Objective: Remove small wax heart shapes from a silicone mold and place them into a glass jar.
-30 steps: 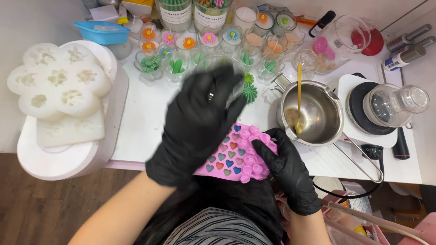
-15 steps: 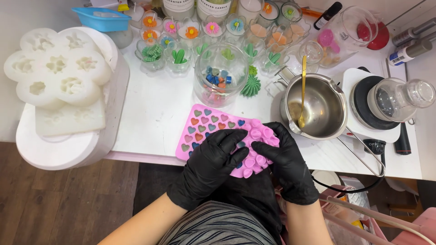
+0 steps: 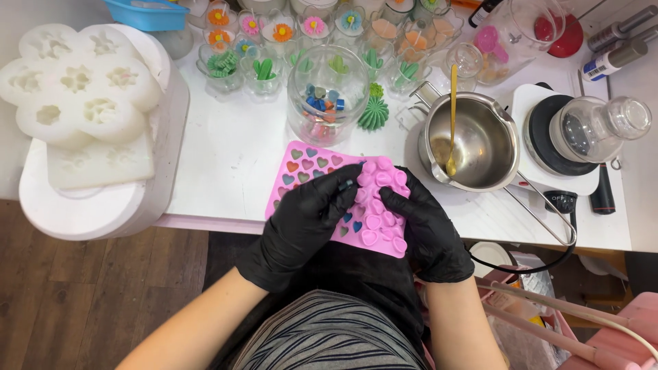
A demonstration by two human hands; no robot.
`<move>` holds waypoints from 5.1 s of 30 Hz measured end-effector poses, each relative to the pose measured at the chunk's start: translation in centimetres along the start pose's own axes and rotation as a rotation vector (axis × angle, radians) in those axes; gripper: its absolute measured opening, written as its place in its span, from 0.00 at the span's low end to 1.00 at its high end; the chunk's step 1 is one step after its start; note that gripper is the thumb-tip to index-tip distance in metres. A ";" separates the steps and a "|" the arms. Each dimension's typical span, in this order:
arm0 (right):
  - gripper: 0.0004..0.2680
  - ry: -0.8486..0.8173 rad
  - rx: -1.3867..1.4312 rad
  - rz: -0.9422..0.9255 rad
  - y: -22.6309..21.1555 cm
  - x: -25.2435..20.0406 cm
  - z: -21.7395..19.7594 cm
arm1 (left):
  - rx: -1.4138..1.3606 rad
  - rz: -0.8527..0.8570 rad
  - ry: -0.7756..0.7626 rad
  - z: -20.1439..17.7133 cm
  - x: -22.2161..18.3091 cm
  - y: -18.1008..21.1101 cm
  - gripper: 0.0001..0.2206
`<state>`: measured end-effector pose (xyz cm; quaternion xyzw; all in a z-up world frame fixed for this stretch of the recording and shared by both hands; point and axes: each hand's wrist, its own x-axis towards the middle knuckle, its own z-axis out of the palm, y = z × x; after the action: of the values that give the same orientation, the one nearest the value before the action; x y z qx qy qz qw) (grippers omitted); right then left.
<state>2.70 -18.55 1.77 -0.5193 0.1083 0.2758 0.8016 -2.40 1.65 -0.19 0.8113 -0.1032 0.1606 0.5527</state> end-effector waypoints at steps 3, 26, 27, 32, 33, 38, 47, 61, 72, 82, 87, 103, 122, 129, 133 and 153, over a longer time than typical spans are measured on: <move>0.18 -0.013 -0.096 -0.040 0.4 0.1 -1.1 | 0.126 0.092 0.042 -2.8 2.8 3.4 0.18; 0.24 -0.011 -0.511 -0.028 -0.1 0.2 -2.2 | 0.170 0.171 -0.061 0.6 -2.3 1.6 0.17; 0.23 -0.003 -0.495 -0.035 0.0 0.3 -2.1 | 0.184 0.204 -0.040 0.8 -2.4 1.5 0.18; 0.22 -0.019 -0.407 -0.076 0.6 0.5 -2.3 | 0.191 0.174 -0.004 1.4 -2.6 0.7 0.17; 0.22 -0.031 -0.368 -0.078 0.6 0.6 -2.1 | 0.185 0.150 -0.006 1.4 -2.6 0.6 0.16; 0.24 -0.064 -0.287 -0.019 0.2 0.9 -2.2 | 0.250 0.237 0.029 1.4 -2.9 -0.2 0.16; 0.28 -0.057 -0.165 0.077 -0.3 1.1 -2.6 | 0.052 -0.004 0.025 -0.1 -1.3 1.9 0.14; 0.17 0.059 -0.599 -0.076 -1.3 0.3 -2.0 | 0.550 0.489 0.291 -6.5 9.3 5.8 0.18; 0.23 0.008 -0.315 0.125 -1.1 0.9 -4.5 | 0.130 0.136 -0.251 0.5 -0.5 0.7 0.16; 0.25 0.107 -0.282 0.160 0.5 -0.1 -5.9 | 0.330 0.453 0.053 2.4 -3.7 -2.0 0.20; 0.23 0.065 -0.647 -0.097 1.5 0.2 -6.8 | 0.363 0.388 0.085 2.6 -3.0 -0.5 0.22; 0.28 0.108 -0.509 -0.004 -1.4 -1.3 -3.7 | -0.115 0.000 -0.074 1.8 -1.0 1.4 0.10; 0.24 0.093 -0.103 0.184 0.3 -2.5 -4.4 | -0.013 0.247 -0.196 1.4 -2.0 -0.8 0.16; 0.21 -0.014 0.142 0.159 1.6 -1.5 -5.8 | -0.040 0.148 -0.164 0.7 -2.4 -0.3 0.16; 0.20 -0.024 0.176 0.175 1.4 -1.6 -5.5 | 0.009 0.181 -0.131 1.0 -2.7 -0.9 0.17; 0.16 -0.116 0.616 0.347 5.1 0.0 -8.9 | -0.346 -0.355 -0.099 -0.9 -0.5 2.2 0.17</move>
<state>0.89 -24.92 -6.02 -0.2106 0.2274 0.3912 0.8665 -3.80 1.67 1.82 0.7168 -0.0122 0.0009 0.6972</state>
